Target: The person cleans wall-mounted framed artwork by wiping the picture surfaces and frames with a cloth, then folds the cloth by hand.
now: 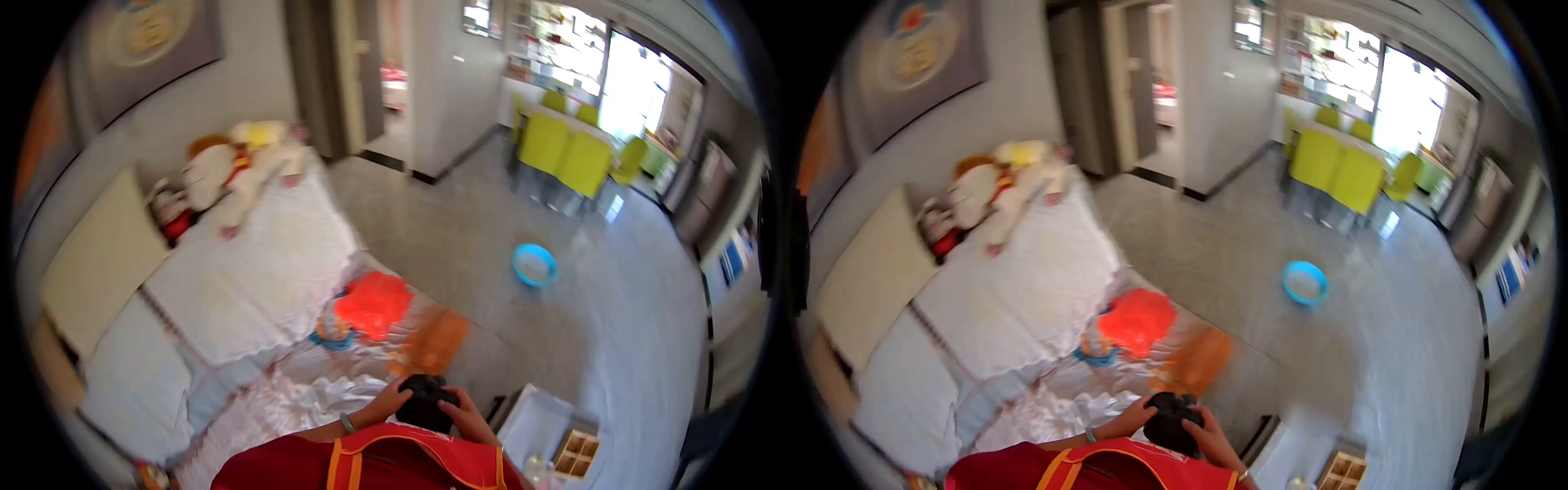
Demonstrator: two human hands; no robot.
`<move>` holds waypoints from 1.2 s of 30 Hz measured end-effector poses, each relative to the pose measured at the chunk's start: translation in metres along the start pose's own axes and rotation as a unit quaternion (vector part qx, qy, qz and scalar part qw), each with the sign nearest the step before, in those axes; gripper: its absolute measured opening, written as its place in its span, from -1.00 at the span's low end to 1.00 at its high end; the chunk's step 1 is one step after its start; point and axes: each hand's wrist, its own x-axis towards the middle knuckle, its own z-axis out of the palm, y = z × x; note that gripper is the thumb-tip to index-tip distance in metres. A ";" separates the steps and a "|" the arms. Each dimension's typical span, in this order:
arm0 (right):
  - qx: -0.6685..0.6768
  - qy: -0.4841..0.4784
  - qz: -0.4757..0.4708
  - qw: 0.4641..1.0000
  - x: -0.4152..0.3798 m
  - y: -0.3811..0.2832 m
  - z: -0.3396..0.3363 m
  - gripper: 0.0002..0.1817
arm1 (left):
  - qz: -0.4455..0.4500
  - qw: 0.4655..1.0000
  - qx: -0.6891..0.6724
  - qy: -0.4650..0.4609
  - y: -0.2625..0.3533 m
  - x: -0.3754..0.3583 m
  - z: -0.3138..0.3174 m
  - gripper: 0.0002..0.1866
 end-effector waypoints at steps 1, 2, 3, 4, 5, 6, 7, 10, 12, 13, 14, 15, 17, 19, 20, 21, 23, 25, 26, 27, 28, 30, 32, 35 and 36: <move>0.018 0.040 0.003 0.999 0.013 -0.010 -0.013 -0.61 | -0.004 1.000 -0.006 0.003 -0.005 0.022 0.005 -0.57; -0.011 0.036 0.014 0.999 0.025 -0.020 -0.027 -0.61 | -0.060 0.997 0.025 -0.030 0.011 0.044 0.007 -0.60; -0.045 0.026 0.018 0.998 0.045 -0.034 -0.044 -0.62 | -0.004 0.999 0.030 -0.023 0.003 0.074 0.012 -0.63; -0.033 0.052 0.014 0.998 0.061 -0.045 -0.059 -0.62 | -0.014 0.999 0.023 -0.018 0.024 0.096 0.019 -0.64; -0.040 0.059 0.029 0.997 0.074 -0.055 -0.074 -0.62 | -0.028 0.999 0.013 -0.010 0.045 0.114 0.027 -0.66; -0.050 0.063 0.047 0.996 0.085 -0.069 -0.088 -0.62 | 0.023 0.997 0.059 -0.045 0.043 0.144 0.028 -0.67; -0.046 0.081 0.053 0.994 0.090 -0.088 -0.098 -0.62 | 0.037 0.994 0.083 -0.064 0.045 0.167 0.033 -0.68; -0.090 0.116 -0.025 0.989 0.117 -0.112 -0.139 -0.64 | 0.055 0.990 0.075 -0.106 0.083 0.226 0.057 -0.70; -0.089 0.147 -0.025 0.985 0.133 -0.118 -0.171 -0.65 | 0.052 0.988 0.062 -0.133 0.090 0.265 0.073 -0.66; -0.091 0.173 -0.032 0.980 0.139 -0.118 -0.184 -0.65 | 0.039 0.987 0.068 -0.140 0.090 0.280 0.080 -0.66; -0.095 0.192 -0.068 0.975 0.147 -0.115 -0.199 -0.68 | 0.025 0.983 0.077 -0.167 0.090 0.295 0.089 -0.63; -0.084 0.196 -0.062 0.975 0.156 -0.115 -0.214 -0.68 | 0.013 0.977 0.085 -0.193 0.099 0.312 0.099 -0.60; -0.092 0.219 -0.065 0.969 0.173 -0.116 -0.247 -0.68 | -0.030 0.975 0.062 -0.210 0.113 0.341 0.118 -0.61; -0.089 0.221 -0.070 0.969 0.195 -0.113 -0.286 -0.69 | -0.054 0.971 0.040 -0.230 0.118 0.377 0.139 -0.64; -0.116 0.232 -0.074 0.963 0.206 -0.120 -0.305 -0.70 | -0.059 0.971 0.025 -0.231 0.122 0.396 0.149 -0.67; -0.144 0.242 -0.077 0.957 0.216 -0.128 -0.324 -0.71 | -0.079 0.970 0.008 -0.230 0.133 0.414 0.160 -0.61; -0.157 0.257 -0.068 0.951 0.236 -0.150 -0.358 -0.73 | -0.027 0.977 0.090 -0.191 0.130 0.460 0.180 -0.54; -0.219 0.272 -0.119 0.930 0.259 -0.175 -0.394 -0.72 | -0.053 0.981 0.087 -0.164 0.154 0.496 0.205 -0.53; -0.183 0.269 -0.079 0.942 0.267 -0.202 -0.403 -0.73 | -0.058 0.982 0.045 -0.175 0.157 0.517 0.215 -0.56; -0.184 0.270 -0.076 0.942 0.279 -0.210 -0.418 -0.73 | -0.063 0.981 0.001 -0.185 0.161 0.539 0.227 -0.59; -0.185 0.266 -0.089 0.942 0.294 -0.217 -0.437 -0.72 | -0.062 0.981 -0.001 -0.183 0.168 0.559 0.240 -0.59; -0.214 0.287 -0.135 0.924 0.331 -0.220 -0.477 -0.72 | -0.016 0.982 0.035 -0.186 0.185 0.597 0.258 -0.65; -0.227 0.284 -0.148 0.920 0.368 -0.223 -0.515 -0.72 | 0.006 0.983 0.084 -0.165 0.198 0.637 0.273 -0.65; -0.303 0.299 -0.150 0.892 0.424 -0.227 -0.574 -0.71 | 0.053 0.976 0.077 -0.196 0.179 0.716 0.292 -0.64; -0.305 0.299 -0.143 0.893 0.429 -0.230 -0.587 -0.71 | 0.047 0.976 0.072 -0.199 0.177 0.728 0.300 -0.64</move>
